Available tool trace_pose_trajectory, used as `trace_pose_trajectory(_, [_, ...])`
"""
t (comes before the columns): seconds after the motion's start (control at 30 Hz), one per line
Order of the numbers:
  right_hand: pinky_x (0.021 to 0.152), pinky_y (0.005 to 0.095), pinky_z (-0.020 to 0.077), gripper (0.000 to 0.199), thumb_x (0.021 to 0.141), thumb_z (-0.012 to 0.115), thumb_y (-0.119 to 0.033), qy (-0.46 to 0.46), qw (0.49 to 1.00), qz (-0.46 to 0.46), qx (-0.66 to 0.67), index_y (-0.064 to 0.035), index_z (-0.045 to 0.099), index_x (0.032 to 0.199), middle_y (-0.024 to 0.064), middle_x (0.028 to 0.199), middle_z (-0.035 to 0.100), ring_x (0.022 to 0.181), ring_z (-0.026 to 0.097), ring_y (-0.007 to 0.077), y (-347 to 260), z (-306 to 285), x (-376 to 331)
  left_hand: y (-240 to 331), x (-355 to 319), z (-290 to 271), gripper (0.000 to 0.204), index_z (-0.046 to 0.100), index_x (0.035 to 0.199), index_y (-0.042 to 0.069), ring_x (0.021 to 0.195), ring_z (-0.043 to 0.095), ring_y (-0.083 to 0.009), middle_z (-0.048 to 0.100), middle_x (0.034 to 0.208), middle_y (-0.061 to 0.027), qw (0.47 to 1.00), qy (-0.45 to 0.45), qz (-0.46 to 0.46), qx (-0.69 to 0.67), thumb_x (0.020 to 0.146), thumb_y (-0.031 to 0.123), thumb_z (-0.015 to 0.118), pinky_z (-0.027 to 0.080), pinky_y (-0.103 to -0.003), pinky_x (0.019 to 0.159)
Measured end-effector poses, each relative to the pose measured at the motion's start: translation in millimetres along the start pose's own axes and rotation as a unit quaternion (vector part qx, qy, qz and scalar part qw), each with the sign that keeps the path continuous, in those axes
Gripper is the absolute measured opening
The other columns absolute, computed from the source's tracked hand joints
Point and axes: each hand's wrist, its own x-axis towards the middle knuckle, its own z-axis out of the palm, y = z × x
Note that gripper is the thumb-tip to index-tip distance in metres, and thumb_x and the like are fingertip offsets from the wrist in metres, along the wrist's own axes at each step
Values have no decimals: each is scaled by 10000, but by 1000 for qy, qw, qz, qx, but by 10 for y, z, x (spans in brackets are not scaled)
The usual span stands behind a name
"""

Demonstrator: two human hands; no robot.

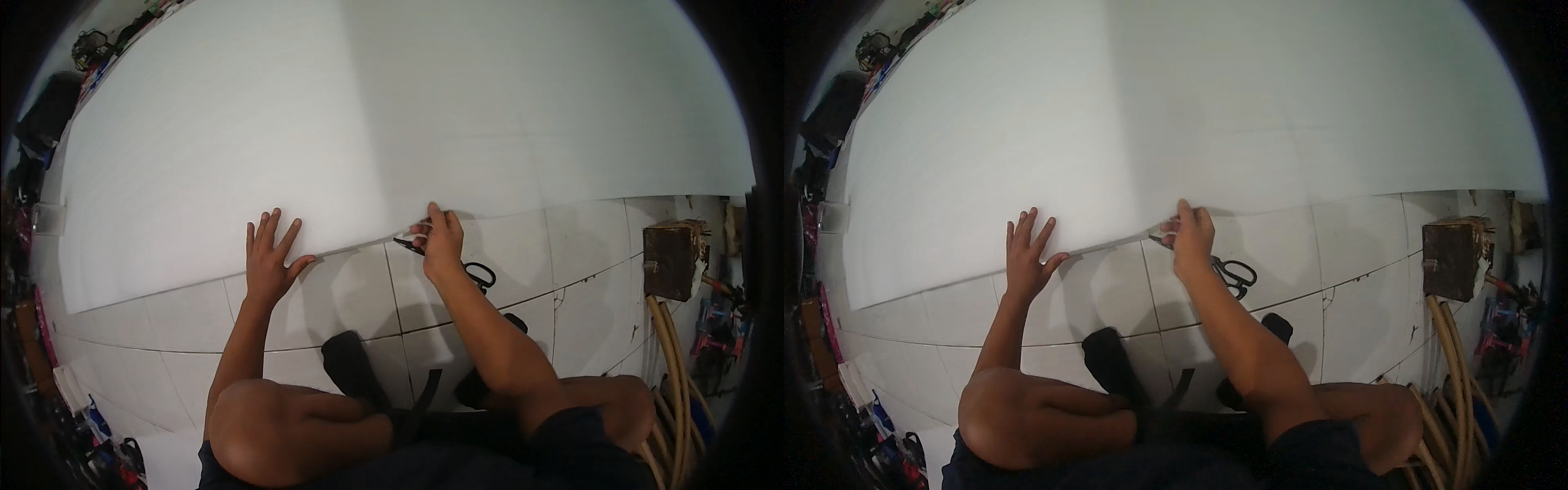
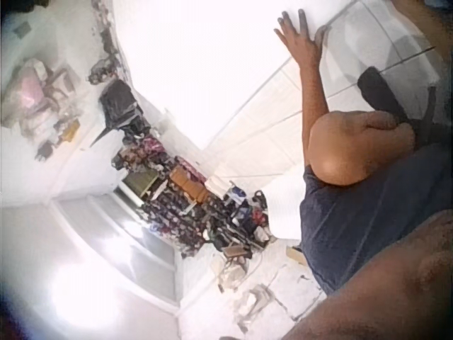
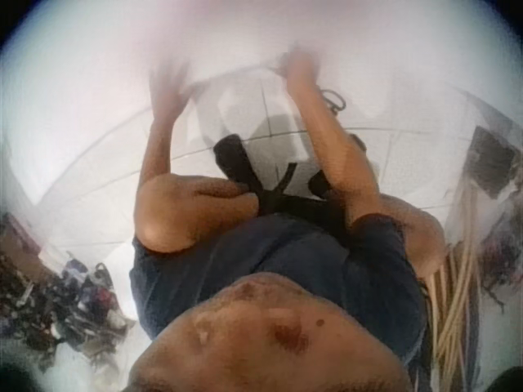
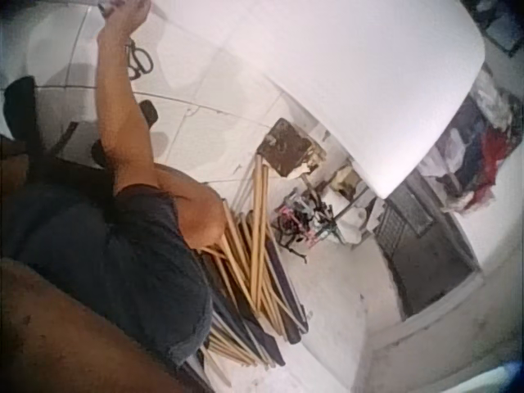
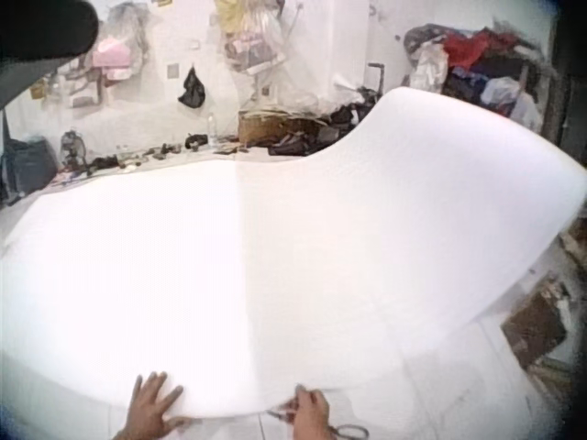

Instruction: The person sits on the floor and uses scissors to cut a large white foam sheet into smaller rectangular pieces. They repeatedly cut the foam, fold it, and use a metal can to weigh down the material during the process.

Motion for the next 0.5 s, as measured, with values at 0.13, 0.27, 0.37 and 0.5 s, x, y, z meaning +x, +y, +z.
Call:
trace_pose_trajectory(0.13, [462,289,447,250,926,606,-265,2,995,-77,-61,-45,497,875,67,730,543,615,596,153,0,142,164,27,-13,61,754,494,1418,184,1400,327,-400,344,1525,-180,1000,-2,-13,-9,775,498,731,230,-580,1141])
trace_pose_trajectory(0.27, [498,308,489,191,883,579,-192,0,994,45,-95,-18,508,913,114,818,588,662,631,188,152,-103,154,8,-15,61,724,541,1380,182,1370,370,-407,394,1488,-193,1000,6,-12,-26,777,544,712,256,-591,1120])
trace_pose_trajectory(0.37, [630,340,503,274,869,593,-188,-116,979,-39,-165,8,531,1050,126,932,596,758,619,209,314,-199,176,-19,0,82,753,517,1401,194,1377,359,-407,390,1493,-187,999,8,-18,-25,768,553,713,240,-595,1128])
trace_pose_trajectory(0.5, [872,350,460,437,853,593,-165,-240,866,-233,-372,18,509,1241,113,1081,594,973,561,203,390,-90,131,59,-18,42,710,505,1403,155,1392,333,-407,384,1495,-187,1000,7,-24,-7,806,467,729,216,-587,1141])
